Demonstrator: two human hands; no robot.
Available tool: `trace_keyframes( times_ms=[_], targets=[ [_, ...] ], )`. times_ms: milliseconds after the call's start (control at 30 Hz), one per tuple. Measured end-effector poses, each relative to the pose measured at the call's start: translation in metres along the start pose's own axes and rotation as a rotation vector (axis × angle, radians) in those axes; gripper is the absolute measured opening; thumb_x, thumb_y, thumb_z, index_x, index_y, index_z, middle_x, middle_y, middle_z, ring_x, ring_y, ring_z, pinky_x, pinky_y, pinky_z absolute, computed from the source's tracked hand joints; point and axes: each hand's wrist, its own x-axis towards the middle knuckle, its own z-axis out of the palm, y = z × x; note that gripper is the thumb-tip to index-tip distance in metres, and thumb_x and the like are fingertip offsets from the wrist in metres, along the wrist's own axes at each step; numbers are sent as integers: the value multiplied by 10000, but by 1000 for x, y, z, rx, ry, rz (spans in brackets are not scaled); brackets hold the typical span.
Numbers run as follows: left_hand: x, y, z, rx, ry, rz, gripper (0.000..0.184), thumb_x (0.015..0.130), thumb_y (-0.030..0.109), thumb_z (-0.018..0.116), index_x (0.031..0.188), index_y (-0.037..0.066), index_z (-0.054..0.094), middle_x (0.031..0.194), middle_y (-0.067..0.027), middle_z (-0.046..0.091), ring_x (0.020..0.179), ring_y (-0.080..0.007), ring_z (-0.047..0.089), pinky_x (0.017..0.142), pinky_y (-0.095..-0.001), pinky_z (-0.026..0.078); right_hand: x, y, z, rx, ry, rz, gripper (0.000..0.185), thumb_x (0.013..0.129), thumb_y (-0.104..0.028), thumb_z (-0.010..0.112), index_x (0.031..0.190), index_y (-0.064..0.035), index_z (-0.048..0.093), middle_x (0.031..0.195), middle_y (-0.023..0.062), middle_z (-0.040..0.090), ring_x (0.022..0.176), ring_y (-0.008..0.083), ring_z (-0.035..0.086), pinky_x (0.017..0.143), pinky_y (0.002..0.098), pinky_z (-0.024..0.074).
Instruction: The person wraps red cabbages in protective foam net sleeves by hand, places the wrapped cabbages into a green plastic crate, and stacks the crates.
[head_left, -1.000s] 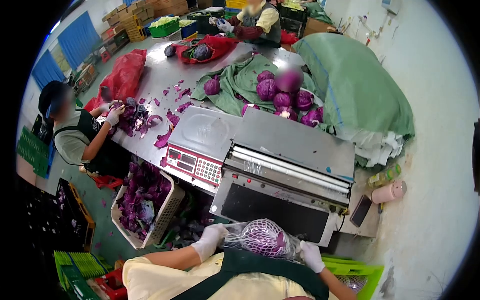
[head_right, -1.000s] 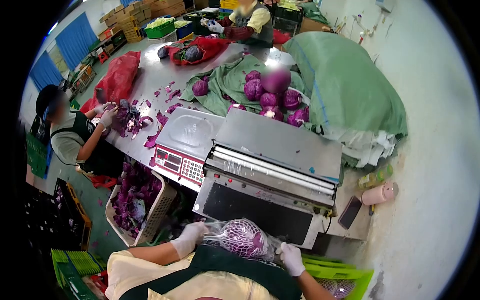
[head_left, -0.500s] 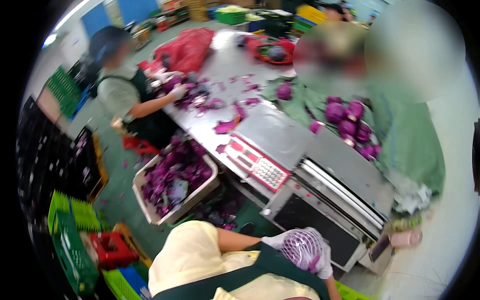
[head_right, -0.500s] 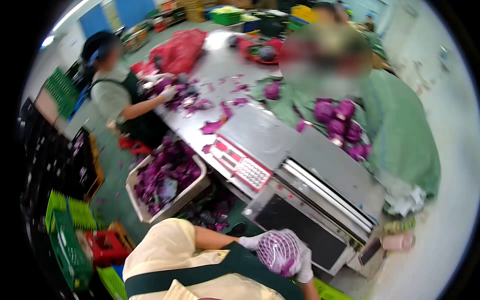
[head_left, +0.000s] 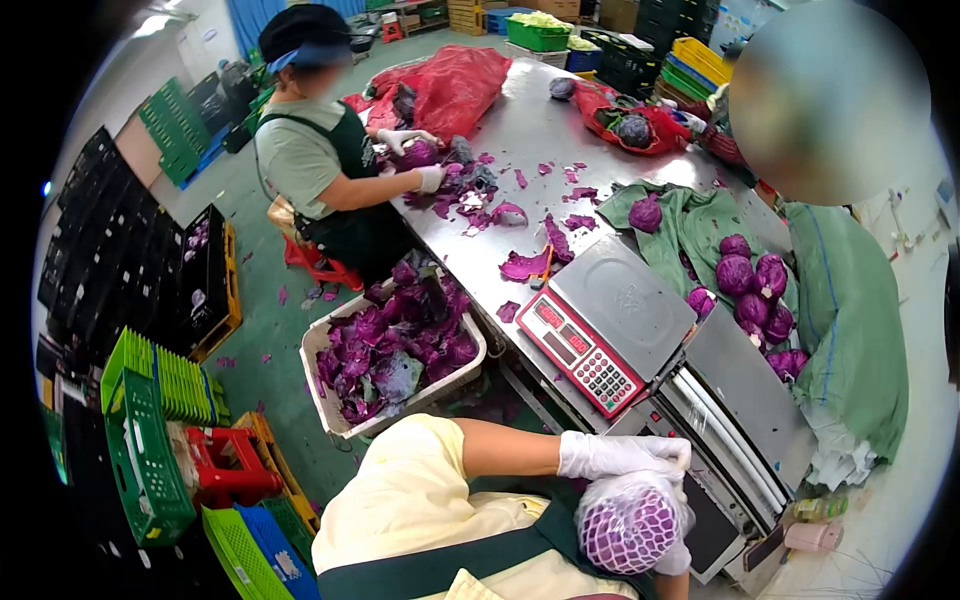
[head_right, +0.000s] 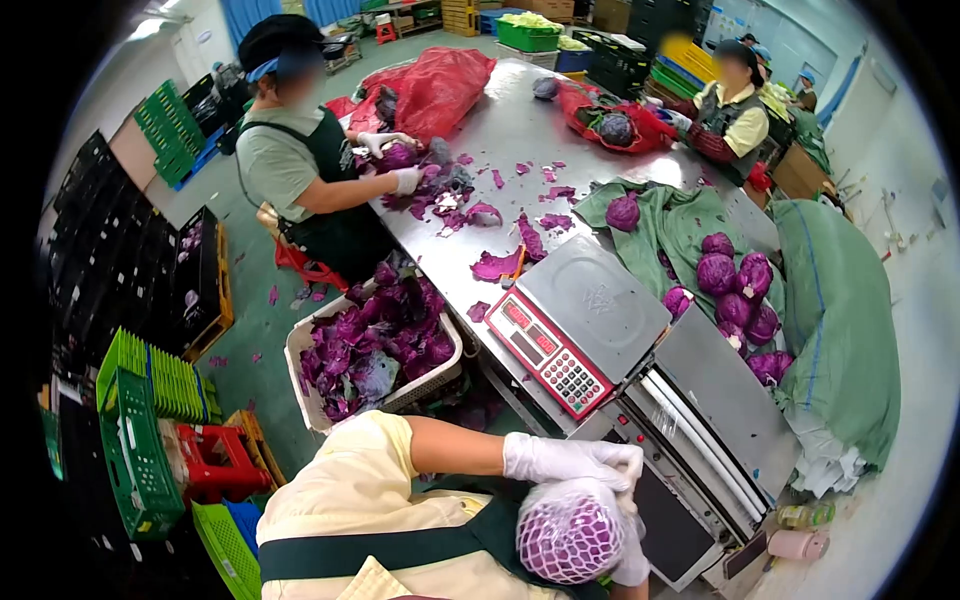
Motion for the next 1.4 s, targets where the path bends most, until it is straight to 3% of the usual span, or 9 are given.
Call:
trace_keyframes(
  times_ms=[167, 233, 267, 667, 767, 800, 833, 967, 1400],
  targets=[
    [2, -9, -29, -116, 31, -314, 120, 906, 98, 595, 938, 71, 483, 875, -6, 516, 814, -65, 548, 688, -221, 461, -64, -50, 35, 323, -160, -431, 709, 889, -406, 602, 1406, -23, 305, 1276, 180, 487, 1208, 268, 468, 1062, 417, 343],
    [3, -29, -30, -196, 93, -381, 126, 929, 126, 570, 1025, 72, 510, 904, -29, 564, 851, -97, 597, 729, -248, 505, -66, -55, 53, -284, -125, -620, 778, 821, -203, 669, 1445, -39, 234, 1382, 153, 393, 1327, 242, 354, 1095, 380, 300],
    [1, -38, -29, -117, 123, -384, 154, 943, 145, 552, 1075, 73, 521, 924, -43, 587, 875, -113, 615, 760, -261, 523, -75, -28, 63, -6, -69, -603, 791, 808, -180, 685, 1445, -40, 238, 1405, 142, 362, 1334, 219, 326, 1124, 347, 238],
    [57, -136, 117, 115, 336, -598, 136, 950, 196, 505, 1023, 95, 559, 933, -65, 626, 853, -195, 619, 794, -346, 525, -175, 117, -1, 860, 277, -1034, 467, 966, -314, 446, 1318, -8, 442, 1279, 89, 523, 1196, 157, 482, 1070, 322, 338],
    [87, -172, 121, 262, 70, -490, 167, 911, 155, 566, 1044, 58, 541, 885, -54, 604, 819, -143, 574, 751, -278, 449, -217, 168, -28, 946, 735, -1023, 355, 974, -253, 395, 1172, -5, 553, 1136, 88, 620, 1061, 186, 578, 991, 333, 431],
    [88, -188, 129, 265, -57, -536, 187, 916, 213, 580, 1052, 86, 564, 870, -21, 595, 798, -125, 543, 771, -271, 436, -256, 193, -37, 22, 1277, -933, 349, 977, -257, 395, 1155, -11, 567, 1125, 79, 622, 1028, 176, 589, 961, 325, 452],
    [89, -200, 141, 264, -129, -586, 179, 921, 211, 575, 1045, 83, 563, 854, -18, 589, 774, -116, 522, 749, -265, 422, -295, 208, -33, 631, 1058, -1056, 347, 970, -274, 425, 1151, -21, 579, 1122, 81, 624, 1012, 157, 592, 934, 307, 468],
    [91, -255, 176, 311, -218, -697, 150, 933, 207, 562, 1006, 75, 563, 808, -10, 562, 702, -97, 458, 687, -255, 385, -391, 315, -33, 1196, 1273, -936, 463, 974, -400, 408, 1239, -49, 554, 1182, 101, 623, 1069, 208, 604, 963, 363, 481],
    [92, -330, 222, 349, -191, -758, 103, 943, 168, 565, 990, 80, 592, 843, -23, 624, 723, -119, 590, 699, -263, 471, -368, 500, -88, 1447, 2027, -888, 586, 913, -290, 551, 1419, -100, 325, 1342, 137, 463, 1223, 255, 473, 1015, 437, 407]
  ],
)
